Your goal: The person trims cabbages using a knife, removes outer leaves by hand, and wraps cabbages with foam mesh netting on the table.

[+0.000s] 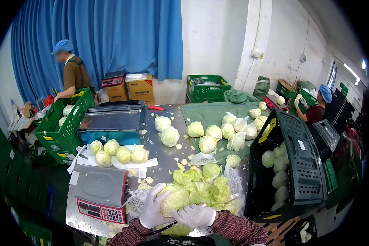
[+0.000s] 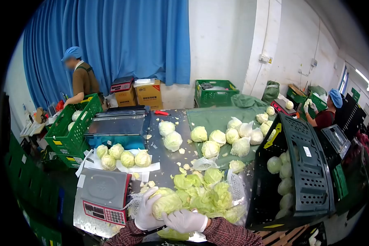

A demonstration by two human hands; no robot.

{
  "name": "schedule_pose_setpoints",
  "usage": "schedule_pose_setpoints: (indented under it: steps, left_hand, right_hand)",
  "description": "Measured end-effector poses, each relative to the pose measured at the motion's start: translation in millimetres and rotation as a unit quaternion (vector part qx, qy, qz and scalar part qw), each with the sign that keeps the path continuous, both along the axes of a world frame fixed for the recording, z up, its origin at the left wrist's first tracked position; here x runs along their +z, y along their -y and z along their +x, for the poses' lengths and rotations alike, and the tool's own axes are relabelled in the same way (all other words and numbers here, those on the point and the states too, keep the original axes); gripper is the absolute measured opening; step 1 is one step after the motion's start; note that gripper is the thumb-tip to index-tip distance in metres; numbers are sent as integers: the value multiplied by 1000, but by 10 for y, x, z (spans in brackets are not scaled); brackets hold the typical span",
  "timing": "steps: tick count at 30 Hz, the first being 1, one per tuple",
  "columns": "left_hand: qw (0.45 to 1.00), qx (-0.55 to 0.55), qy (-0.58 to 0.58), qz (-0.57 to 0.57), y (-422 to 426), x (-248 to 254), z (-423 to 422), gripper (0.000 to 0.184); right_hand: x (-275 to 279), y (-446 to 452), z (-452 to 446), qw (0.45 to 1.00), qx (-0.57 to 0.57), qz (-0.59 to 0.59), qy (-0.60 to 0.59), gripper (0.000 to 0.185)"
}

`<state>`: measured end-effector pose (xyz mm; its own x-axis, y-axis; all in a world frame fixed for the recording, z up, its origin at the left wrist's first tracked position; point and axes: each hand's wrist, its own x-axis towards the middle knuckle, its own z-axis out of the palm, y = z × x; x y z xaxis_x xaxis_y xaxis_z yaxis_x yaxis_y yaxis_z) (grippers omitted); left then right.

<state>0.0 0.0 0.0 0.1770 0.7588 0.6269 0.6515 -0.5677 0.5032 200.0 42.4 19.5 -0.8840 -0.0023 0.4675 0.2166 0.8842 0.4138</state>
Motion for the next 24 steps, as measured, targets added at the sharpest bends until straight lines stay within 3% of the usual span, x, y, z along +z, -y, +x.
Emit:
schedule_pose_setpoints:
  steps: [3, 6, 8, 9, 10, 11, 13, 14, 16, 17, 19, 20, 22, 24]
  left_hand:
    - [1000, -1, 20, 11, -7, 35, -32, 88]
    - [1000, 2, 7, 26, 18, 45, -37, 87]
    - [997, -22, 17, 68, 1, -25, 18, 88]
    - [997, -26, 14, 67, 19, -23, 23, 88]
    - [998, -25, 38, 37, 50, -10, 23, 89]
    - [998, -22, 62, 8, 58, -2, 26, 91]
    - [997, -17, 76, 2, 27, -8, 50, 93]
    - [996, -9, 92, -8, 29, -18, 83, 95]
    - [997, -8, 80, -13, -12, -61, 103, 95]
    - [998, -13, 54, -20, -21, -59, 74, 96]
    - [998, -20, 46, -23, -1, -50, 138, 95]
    - [999, -31, 24, -24, -16, -17, 91, 94]
    - [1000, -21, 18, -16, 7, -56, 109, 92]
    - [1000, -8, 9, -1, -33, -67, 69, 90]
  right_hand:
    - [-61, -35, -53, 998, 39, -26, -47, 48]
    - [-52, -27, -33, 986, 61, -134, -74, 35]
    - [64, -119, 159, 944, -33, -275, -178, 15]
    - [107, -86, 189, 822, -51, -407, -395, 17]
    - [149, -88, 137, 605, -59, -544, -578, 10]
    - [123, -122, 223, 604, -59, -543, -581, 10]
    - [99, -226, 485, 650, -282, -487, -511, 26]
    - [96, -181, 501, 652, -283, -487, -508, 26]
    - [153, -8, 416, 766, -239, -443, -400, 37]
    - [122, 64, 317, 761, -241, -445, -406, 37]
    - [100, 143, 199, 825, -164, -456, -292, 46]
    - [97, 148, 120, 821, -166, -454, -305, 46]
    - [161, 109, 104, 843, -195, -470, -177, 45]
    - [205, 55, 114, 859, -181, -451, -163, 40]
